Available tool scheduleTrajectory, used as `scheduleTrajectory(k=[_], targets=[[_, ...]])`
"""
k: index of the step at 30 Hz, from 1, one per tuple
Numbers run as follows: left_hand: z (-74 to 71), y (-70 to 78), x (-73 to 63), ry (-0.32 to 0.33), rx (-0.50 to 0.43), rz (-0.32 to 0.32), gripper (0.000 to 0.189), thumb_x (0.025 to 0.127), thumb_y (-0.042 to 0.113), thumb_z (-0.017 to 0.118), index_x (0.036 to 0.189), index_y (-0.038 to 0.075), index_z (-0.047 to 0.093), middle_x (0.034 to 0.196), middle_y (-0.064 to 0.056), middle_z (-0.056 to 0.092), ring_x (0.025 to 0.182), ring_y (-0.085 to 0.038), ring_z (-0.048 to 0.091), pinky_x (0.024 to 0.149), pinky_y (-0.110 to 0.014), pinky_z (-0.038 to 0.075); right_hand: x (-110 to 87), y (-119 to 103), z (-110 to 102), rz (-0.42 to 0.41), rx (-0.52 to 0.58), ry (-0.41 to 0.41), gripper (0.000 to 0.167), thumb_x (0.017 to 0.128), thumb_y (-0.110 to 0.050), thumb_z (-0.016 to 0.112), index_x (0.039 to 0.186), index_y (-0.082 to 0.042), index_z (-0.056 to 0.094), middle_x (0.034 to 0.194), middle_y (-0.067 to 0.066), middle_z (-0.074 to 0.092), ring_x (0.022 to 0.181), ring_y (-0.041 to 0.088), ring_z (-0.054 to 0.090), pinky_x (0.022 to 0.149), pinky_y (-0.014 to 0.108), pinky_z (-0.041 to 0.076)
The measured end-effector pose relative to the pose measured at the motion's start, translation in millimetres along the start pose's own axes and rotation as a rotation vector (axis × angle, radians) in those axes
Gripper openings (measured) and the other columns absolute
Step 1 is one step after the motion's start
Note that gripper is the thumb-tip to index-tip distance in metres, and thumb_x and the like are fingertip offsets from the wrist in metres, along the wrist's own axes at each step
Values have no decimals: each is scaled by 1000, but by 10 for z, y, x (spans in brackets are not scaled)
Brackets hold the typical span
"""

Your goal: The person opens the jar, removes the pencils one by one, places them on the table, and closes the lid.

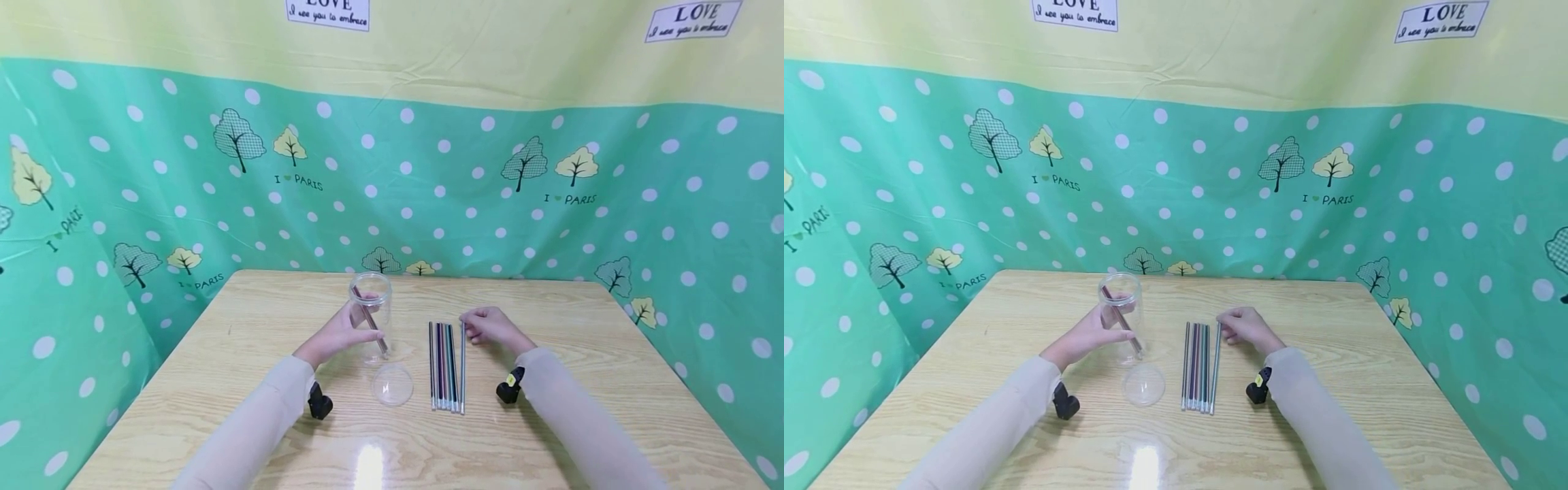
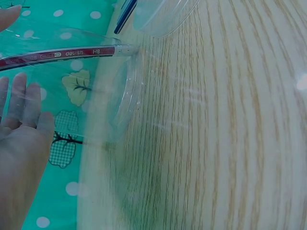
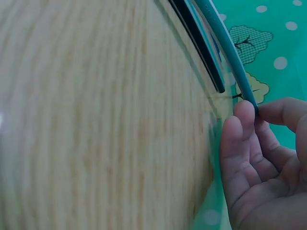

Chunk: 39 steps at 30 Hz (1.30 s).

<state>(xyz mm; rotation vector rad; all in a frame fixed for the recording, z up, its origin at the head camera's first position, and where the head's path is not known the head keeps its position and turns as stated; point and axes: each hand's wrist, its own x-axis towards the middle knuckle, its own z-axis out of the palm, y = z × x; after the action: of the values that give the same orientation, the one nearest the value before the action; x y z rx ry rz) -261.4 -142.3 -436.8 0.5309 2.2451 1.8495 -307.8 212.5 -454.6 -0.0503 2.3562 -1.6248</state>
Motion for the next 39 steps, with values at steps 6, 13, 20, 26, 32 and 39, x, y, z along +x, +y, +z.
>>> scheduleTrajectory(k=[6, 13, 20, 26, 32, 39], targets=[[-4, 1, 3, -1, -1, 9, 86, 82, 15, 83, 153, 17, 34, 153, -12, 44, 145, -28, 32, 120, -51, 17, 39, 26, 33, 0, -31, 9, 36, 100, -19, 62, 120, 10, 62, 95, 12, 67, 79, 18, 64, 74, 30, 60], [-5, 17, -4, -4, -4, 5, 86, 81, 15, 84, 152, 16, 35, 153, -12, 44, 146, -28, 32, 120, -52, 17, 67, -7, 53, -29, -96, -5, 32, 98, -14, 63, 117, 11, 63, 95, 14, 68, 80, 18, 65, 74, 30, 60], [3, 14, 0, 2, -3, 3, 87, 81, 13, 83, 153, 13, 33, 153, -15, 43, 146, -30, 31, 120, -52, 16, 98, -39, 102, -25, -152, -2, 28, 95, -14, 67, 112, 8, 67, 92, 13, 68, 77, 17, 66, 72, 29, 60], [-1, 17, 0, -1, 0, 3, 87, 82, 14, 83, 153, 14, 33, 153, -14, 43, 146, -30, 31, 120, -52, 15, 105, -66, 154, -23, -195, 17, 22, 94, -14, 68, 105, 5, 70, 91, 11, 67, 75, 17, 66, 69, 27, 60], [2, 16, -8, 0, -4, 11, 85, 82, 13, 83, 152, 16, 35, 152, -14, 44, 145, -30, 32, 120, -52, 16, 101, -72, 186, -25, -219, 29, 21, 93, -14, 68, 104, 4, 71, 91, 11, 68, 75, 17, 66, 69, 27, 59], [10, 7, -15, 7, 14, -9, 84, 81, 16, 84, 150, 20, 37, 152, -11, 45, 145, -27, 34, 120, -51, 18, 99, -67, 188, -38, -246, 31, 20, 93, -15, 68, 102, 3, 72, 88, 9, 68, 72, 15, 66, 67, 26, 59]])
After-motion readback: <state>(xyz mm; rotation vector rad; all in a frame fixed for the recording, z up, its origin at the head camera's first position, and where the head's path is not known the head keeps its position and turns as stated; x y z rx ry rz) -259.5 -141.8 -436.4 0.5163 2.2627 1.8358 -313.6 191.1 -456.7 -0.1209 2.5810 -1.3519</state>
